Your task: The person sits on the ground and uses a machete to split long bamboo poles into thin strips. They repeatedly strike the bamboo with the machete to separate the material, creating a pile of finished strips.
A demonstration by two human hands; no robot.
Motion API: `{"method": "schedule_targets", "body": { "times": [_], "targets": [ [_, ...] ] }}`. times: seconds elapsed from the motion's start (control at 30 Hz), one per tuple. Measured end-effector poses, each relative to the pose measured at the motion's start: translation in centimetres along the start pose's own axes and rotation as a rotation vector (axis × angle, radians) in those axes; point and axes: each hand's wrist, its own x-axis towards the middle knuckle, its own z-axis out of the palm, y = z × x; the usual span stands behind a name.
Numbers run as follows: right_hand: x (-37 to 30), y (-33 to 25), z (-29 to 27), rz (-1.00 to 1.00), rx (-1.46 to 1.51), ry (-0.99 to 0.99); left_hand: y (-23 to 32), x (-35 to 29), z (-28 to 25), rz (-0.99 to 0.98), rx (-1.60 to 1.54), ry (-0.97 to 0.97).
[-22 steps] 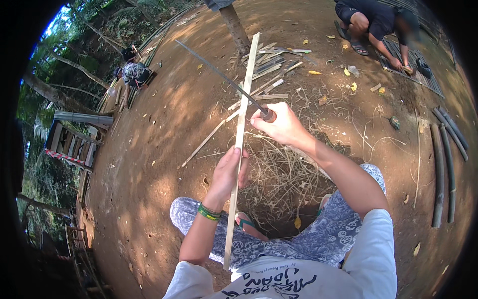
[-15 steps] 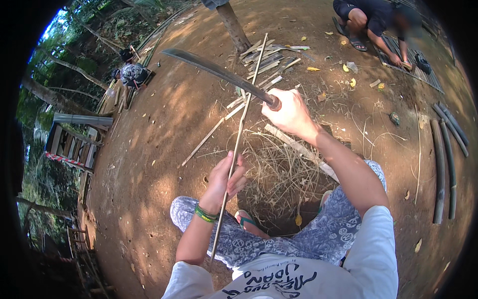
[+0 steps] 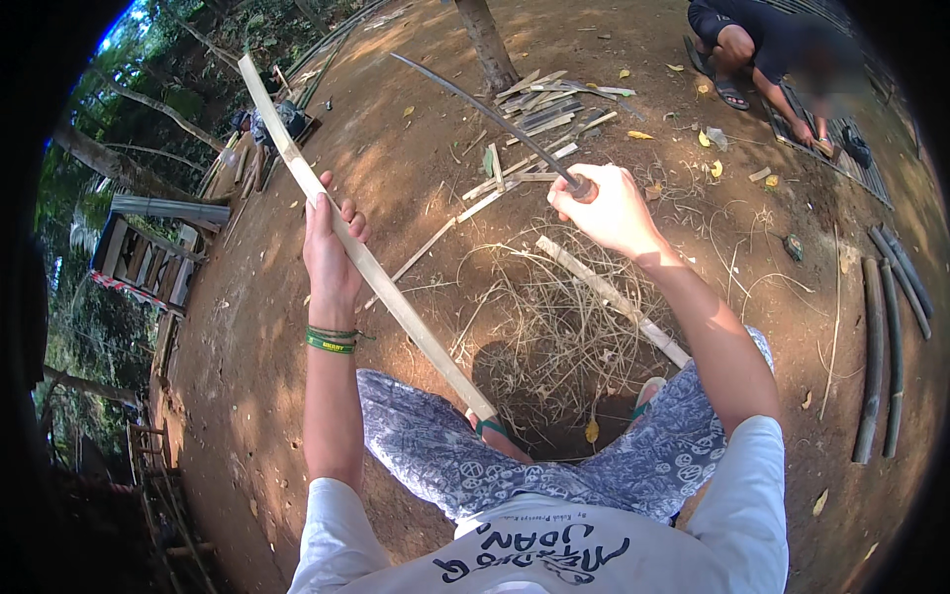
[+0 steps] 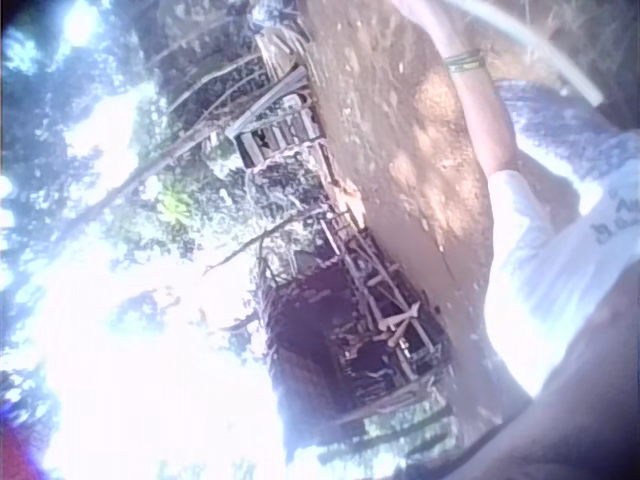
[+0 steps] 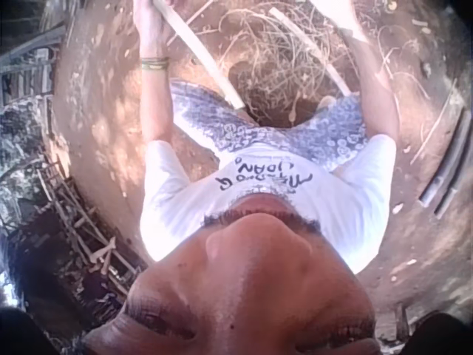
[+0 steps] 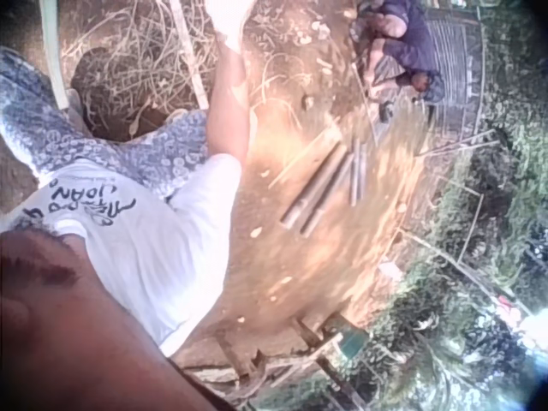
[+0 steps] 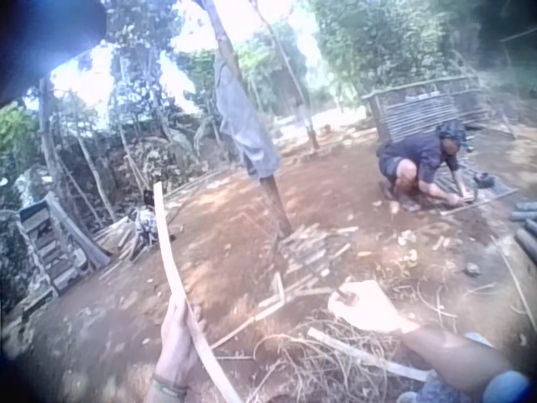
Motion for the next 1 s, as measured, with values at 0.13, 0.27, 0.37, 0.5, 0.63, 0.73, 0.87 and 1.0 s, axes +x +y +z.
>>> {"method": "schedule_targets", "body": {
  "times": [0.13, 0.27, 0.37, 0.5, 0.63, 0.73, 0.87, 1.0],
  "targets": [
    [-1.2, 0.3, 2.8, -0.054, -0.010, -0.204, -2.0, 1.0, 0.1, 0.011, -0.154, 0.123],
    [-3.1, 0.5, 5.9, 0.011, 0.042, -0.409, -6.9, 1.0, -1.0, -0.092, -0.299, 0.333],
    [-4.0, 2.6, 7.3, 0.064, 0.040, -0.436, -10.7, 1.5, -2.8, -0.117, -0.385, 0.339],
    [-4.5, 2.9, 7.3, 0.172, -0.069, -0.499, -12.7, 1.9, -2.3, -0.154, -0.236, 0.583],
    [-4.6, 3.9, 6.4, 0.148, -0.011, -0.507, -12.4, 3.4, -0.4, -0.282, -0.207, 0.593],
    [-3.9, 2.6, 4.9, 0.126, -0.062, -0.464, -11.6, 4.7, 0.5, -0.315, -0.369, 0.455],
    [-3.0, 6.6, -2.2, 0.131, -0.022, -0.345, -11.5, 2.6, 5.0, -0.216, -0.043, 0.287],
    [-3.0, 7.2, -11.0, 0.404, -0.155, -0.152, -17.5, -2.4, 2.8, -0.300, 0.150, 0.212]
  ]
}}
